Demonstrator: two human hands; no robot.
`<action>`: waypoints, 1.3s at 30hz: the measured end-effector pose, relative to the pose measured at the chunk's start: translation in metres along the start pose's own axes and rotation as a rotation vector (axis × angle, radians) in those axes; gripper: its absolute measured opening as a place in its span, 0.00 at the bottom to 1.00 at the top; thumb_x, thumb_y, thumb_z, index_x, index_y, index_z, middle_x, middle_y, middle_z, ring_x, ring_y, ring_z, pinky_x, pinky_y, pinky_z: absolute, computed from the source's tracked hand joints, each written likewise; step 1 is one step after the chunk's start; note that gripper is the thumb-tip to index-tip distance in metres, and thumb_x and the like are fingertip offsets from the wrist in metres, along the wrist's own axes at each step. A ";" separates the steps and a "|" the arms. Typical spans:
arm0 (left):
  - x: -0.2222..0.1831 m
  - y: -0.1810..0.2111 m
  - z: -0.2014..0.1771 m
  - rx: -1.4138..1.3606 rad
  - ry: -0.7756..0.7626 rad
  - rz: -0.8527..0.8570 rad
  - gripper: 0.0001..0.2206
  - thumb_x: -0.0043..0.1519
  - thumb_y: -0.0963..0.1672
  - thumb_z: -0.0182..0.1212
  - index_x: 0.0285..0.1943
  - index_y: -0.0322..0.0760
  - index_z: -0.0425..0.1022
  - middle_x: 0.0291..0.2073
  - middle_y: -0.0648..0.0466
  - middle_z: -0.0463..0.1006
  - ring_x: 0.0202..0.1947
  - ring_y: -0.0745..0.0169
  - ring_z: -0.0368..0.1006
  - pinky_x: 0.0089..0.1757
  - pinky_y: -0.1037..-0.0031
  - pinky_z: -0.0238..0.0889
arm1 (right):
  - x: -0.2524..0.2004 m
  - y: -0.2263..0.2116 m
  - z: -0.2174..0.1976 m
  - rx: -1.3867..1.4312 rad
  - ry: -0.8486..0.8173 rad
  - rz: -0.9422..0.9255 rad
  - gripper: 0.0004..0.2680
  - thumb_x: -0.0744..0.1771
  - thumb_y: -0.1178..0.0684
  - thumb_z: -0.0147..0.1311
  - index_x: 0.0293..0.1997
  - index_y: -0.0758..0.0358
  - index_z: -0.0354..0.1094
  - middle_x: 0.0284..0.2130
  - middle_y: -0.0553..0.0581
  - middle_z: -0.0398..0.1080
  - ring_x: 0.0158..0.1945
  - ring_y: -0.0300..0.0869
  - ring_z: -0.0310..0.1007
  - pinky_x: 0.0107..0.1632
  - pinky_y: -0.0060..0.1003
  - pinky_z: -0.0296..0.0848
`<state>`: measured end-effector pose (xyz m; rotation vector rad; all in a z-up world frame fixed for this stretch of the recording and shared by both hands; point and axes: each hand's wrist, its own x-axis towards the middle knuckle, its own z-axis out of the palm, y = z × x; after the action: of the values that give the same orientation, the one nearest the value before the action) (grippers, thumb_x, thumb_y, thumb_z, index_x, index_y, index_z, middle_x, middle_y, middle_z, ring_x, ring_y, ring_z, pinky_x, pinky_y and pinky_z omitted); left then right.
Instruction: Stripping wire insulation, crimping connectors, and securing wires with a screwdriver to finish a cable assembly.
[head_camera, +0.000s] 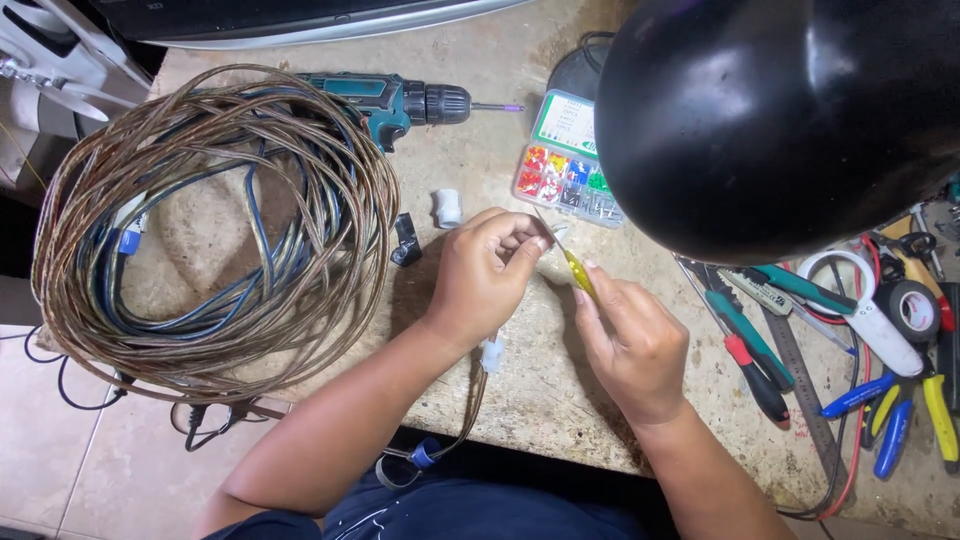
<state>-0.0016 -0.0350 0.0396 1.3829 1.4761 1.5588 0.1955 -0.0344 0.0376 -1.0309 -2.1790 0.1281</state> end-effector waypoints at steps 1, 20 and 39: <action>-0.001 0.000 0.001 -0.001 0.002 -0.002 0.01 0.57 0.37 0.66 0.36 0.32 0.81 0.26 0.52 0.78 0.26 0.62 0.81 0.27 0.78 0.74 | -0.001 -0.001 0.001 0.000 -0.003 -0.001 0.09 0.68 0.58 0.60 0.54 0.64 0.78 0.34 0.59 0.78 0.34 0.50 0.79 0.35 0.42 0.77; -0.012 -0.005 0.013 0.128 0.047 0.194 0.04 0.67 0.41 0.57 0.40 0.35 0.75 0.29 0.49 0.75 0.35 0.44 0.78 0.37 0.60 0.72 | -0.007 -0.003 0.009 0.060 -0.038 0.066 0.11 0.69 0.59 0.56 0.58 0.67 0.75 0.36 0.64 0.79 0.37 0.54 0.81 0.36 0.44 0.78; -0.009 -0.010 0.014 0.192 0.138 0.223 0.05 0.68 0.41 0.53 0.43 0.35 0.73 0.29 0.49 0.73 0.35 0.41 0.76 0.38 0.58 0.71 | -0.004 -0.010 0.005 0.067 -0.059 0.081 0.11 0.69 0.59 0.55 0.56 0.69 0.75 0.35 0.65 0.79 0.33 0.52 0.81 0.31 0.42 0.78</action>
<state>0.0117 -0.0363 0.0255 1.6248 1.6354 1.7153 0.1875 -0.0429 0.0352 -1.0904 -2.1703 0.2707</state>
